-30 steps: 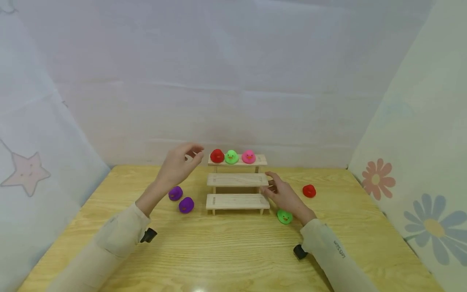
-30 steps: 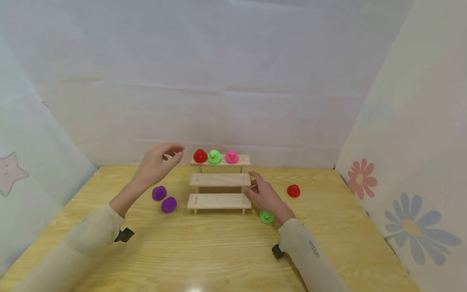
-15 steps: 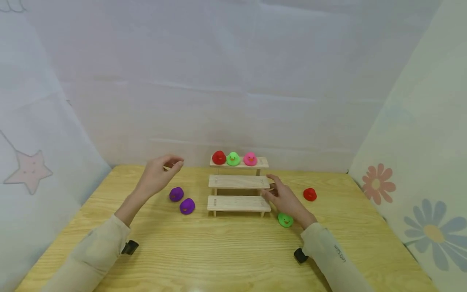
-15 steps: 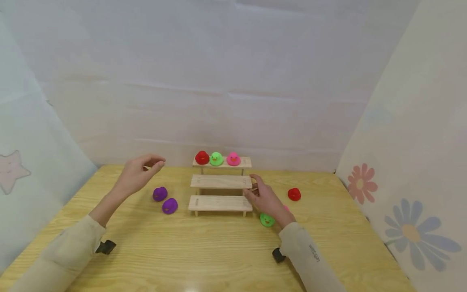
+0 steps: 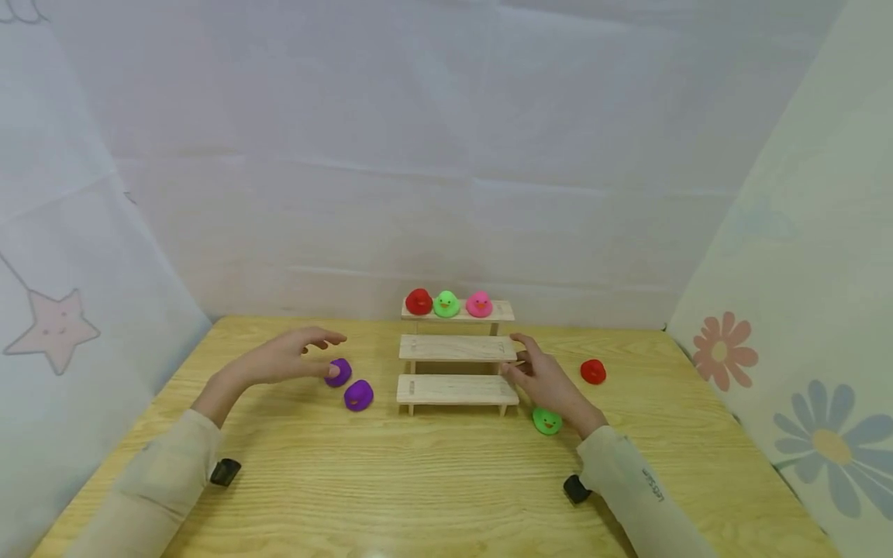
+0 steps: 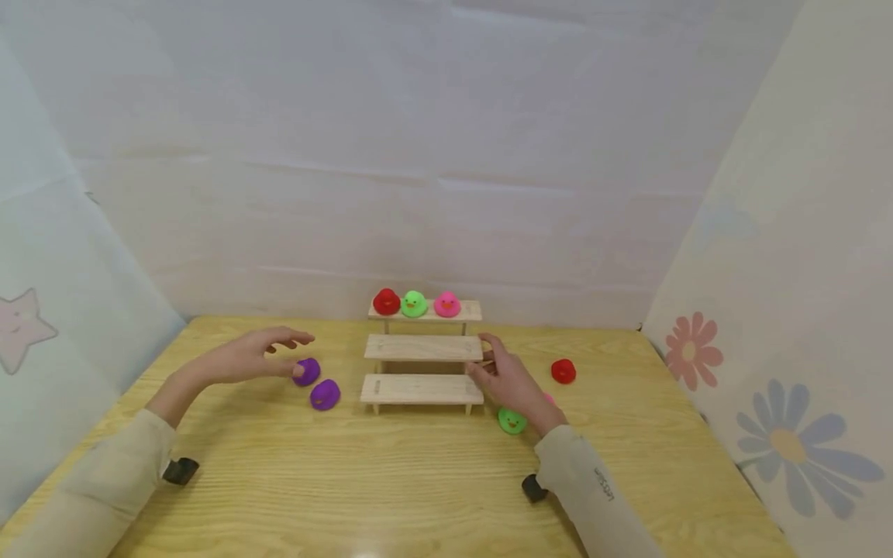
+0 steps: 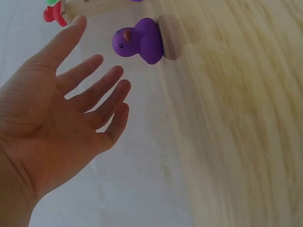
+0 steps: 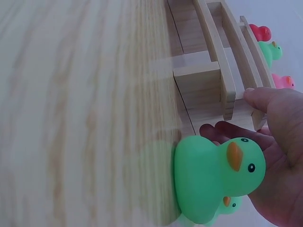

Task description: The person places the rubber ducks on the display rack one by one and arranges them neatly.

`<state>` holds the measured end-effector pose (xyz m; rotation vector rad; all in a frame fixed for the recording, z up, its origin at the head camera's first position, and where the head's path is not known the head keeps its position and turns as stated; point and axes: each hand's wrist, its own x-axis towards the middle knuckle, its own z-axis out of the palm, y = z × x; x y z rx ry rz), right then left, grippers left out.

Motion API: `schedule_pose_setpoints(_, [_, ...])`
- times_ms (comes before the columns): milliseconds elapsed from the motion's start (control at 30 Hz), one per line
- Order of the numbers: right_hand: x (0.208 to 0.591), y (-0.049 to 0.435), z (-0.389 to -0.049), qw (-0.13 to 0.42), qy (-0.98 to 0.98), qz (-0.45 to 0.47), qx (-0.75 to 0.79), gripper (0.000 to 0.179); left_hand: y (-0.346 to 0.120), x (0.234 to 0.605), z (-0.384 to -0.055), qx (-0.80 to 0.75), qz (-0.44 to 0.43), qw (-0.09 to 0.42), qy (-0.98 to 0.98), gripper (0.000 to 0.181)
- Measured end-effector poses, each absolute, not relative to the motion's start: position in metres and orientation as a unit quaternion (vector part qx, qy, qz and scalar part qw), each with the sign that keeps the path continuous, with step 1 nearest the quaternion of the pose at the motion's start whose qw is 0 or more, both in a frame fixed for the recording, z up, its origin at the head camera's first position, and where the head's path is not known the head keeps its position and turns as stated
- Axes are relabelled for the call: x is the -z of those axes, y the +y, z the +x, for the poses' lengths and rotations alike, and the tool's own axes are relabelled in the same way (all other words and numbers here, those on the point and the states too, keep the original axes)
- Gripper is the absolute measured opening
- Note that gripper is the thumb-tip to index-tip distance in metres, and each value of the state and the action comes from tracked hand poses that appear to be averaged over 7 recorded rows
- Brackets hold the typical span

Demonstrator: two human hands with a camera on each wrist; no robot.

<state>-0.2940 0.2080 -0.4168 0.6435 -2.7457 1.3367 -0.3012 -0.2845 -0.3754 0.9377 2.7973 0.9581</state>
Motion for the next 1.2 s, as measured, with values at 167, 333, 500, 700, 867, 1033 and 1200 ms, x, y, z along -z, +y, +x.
schedule_pose_setpoints(167, [0.422, 0.211, -0.295, 0.016, -0.877, 0.207, -0.433, 0.076, -0.281, 0.378, -0.303, -0.275, 0.289, 0.046, 0.916, 0.078])
schedule_pose_setpoints(333, [0.424, 0.211, -0.296, 0.015, -0.876, 0.213, -0.432, 0.072, -0.276, 0.383, -0.305, -0.261, 0.283, 0.068, 0.920, 0.077])
schedule_pose_setpoints(500, [0.420, 0.206, -0.298, 0.014, -0.878, 0.224, -0.422, 0.068, -0.277, 0.389, -0.306, -0.253, 0.284, 0.063, 0.923, 0.068])
schedule_pose_setpoints(700, [0.414, 0.205, -0.297, 0.015, -0.884, 0.221, -0.412, 0.071, -0.276, 0.389, -0.305, -0.254, 0.289, 0.053, 0.921, 0.058])
schedule_pose_setpoints(867, [0.413, 0.207, -0.298, 0.020, -0.887, 0.223, -0.405, 0.077, -0.273, 0.390, -0.308, -0.248, 0.291, 0.047, 0.923, 0.052])
schedule_pose_setpoints(1033, [0.410, 0.207, -0.297, 0.022, -0.891, 0.219, -0.398, 0.078, -0.268, 0.390, -0.309, -0.248, 0.293, 0.029, 0.923, 0.049])
schedule_pose_setpoints(1200, [0.410, 0.208, -0.295, 0.023, -0.896, 0.209, -0.390, 0.075, -0.257, 0.387, -0.307, -0.247, 0.285, -0.008, 0.926, 0.051])
